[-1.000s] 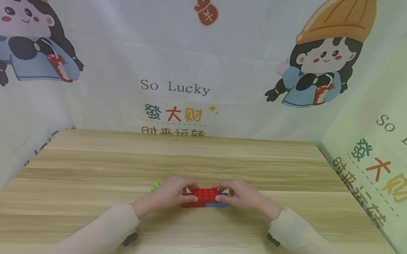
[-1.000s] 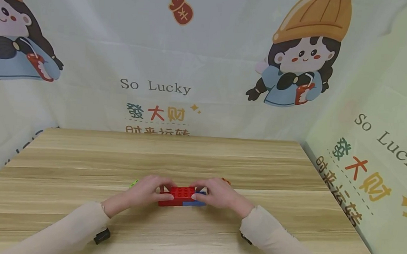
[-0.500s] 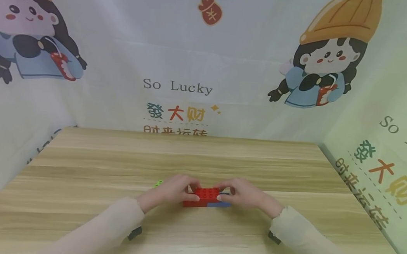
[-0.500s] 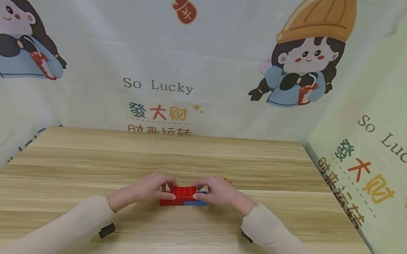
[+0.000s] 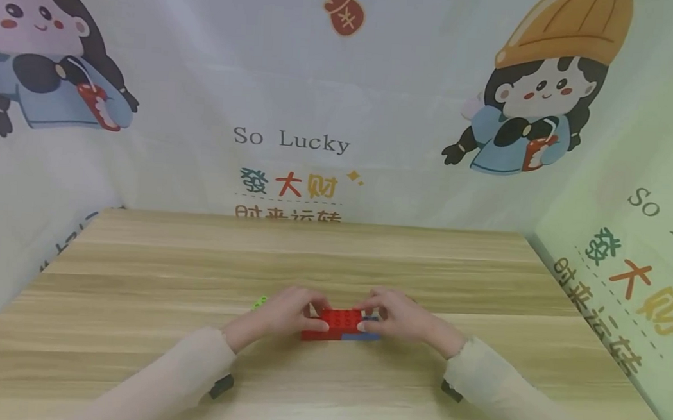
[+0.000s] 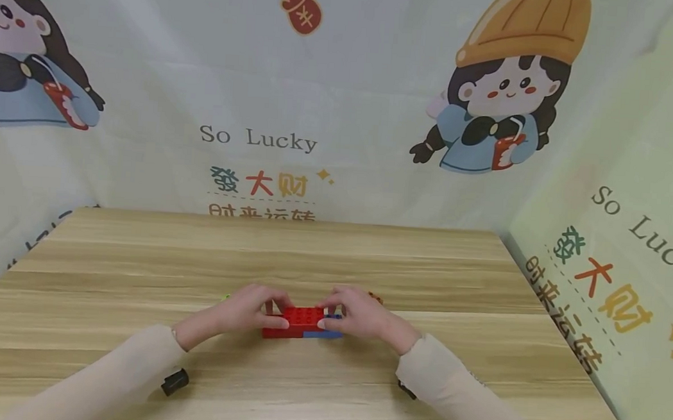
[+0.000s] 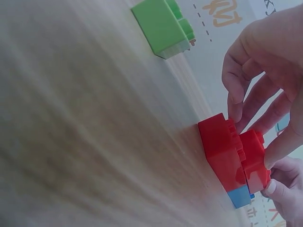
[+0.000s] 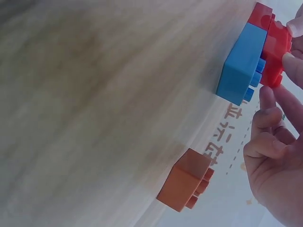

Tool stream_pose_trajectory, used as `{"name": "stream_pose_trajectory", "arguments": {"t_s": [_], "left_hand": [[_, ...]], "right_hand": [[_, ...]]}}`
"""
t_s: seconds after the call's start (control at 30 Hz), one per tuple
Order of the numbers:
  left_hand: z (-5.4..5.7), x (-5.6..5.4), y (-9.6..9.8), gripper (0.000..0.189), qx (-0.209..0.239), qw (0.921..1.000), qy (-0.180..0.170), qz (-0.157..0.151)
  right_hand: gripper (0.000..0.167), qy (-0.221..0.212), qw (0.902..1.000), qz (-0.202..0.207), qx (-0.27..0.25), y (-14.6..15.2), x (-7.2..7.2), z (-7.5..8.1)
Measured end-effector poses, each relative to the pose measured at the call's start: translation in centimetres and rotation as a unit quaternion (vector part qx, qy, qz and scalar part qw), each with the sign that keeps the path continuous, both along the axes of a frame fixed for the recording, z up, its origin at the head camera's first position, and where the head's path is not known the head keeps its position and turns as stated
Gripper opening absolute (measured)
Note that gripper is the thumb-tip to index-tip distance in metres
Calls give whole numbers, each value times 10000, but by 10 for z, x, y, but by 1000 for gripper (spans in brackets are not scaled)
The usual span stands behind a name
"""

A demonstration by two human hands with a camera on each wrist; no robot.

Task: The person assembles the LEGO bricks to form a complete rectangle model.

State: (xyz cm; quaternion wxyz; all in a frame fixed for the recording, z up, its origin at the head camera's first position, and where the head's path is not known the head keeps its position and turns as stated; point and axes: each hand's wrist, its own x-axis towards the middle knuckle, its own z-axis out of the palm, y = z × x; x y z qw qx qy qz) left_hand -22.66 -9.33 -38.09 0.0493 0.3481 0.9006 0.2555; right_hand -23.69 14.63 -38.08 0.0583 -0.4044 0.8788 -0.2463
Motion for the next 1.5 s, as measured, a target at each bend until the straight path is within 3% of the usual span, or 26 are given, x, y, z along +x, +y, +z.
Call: {"name": "stream_pose_trajectory", "arguments": {"t_s": [0.23,0.37,0.6,0.87,1.33,1.5], "left_hand": [[1,1,0,22,-54,9999,74,71],[1,2,0,22,-61,9998,139,99],[1,1,1,25,-245,9983,535,0],[1,0,2,23,-322,9972,666,-146],[-1,0,1,23,-204,9979,594,-169],[-2,-1,0,23,-64,9987,481,-123]], "right_hand": [[33,-573,9978,104,-332,1,-3,-1],[34,-677,9972,21,-310,1,-3,-1],[35,-666,9974,25,-268,1,-1,-2],[36,-584,9980,110,-234,2,-3,-3],[36,-587,9975,186,-336,4,-3,-6],[37,-312,9979,375,-417,5,-5,-8]]}}
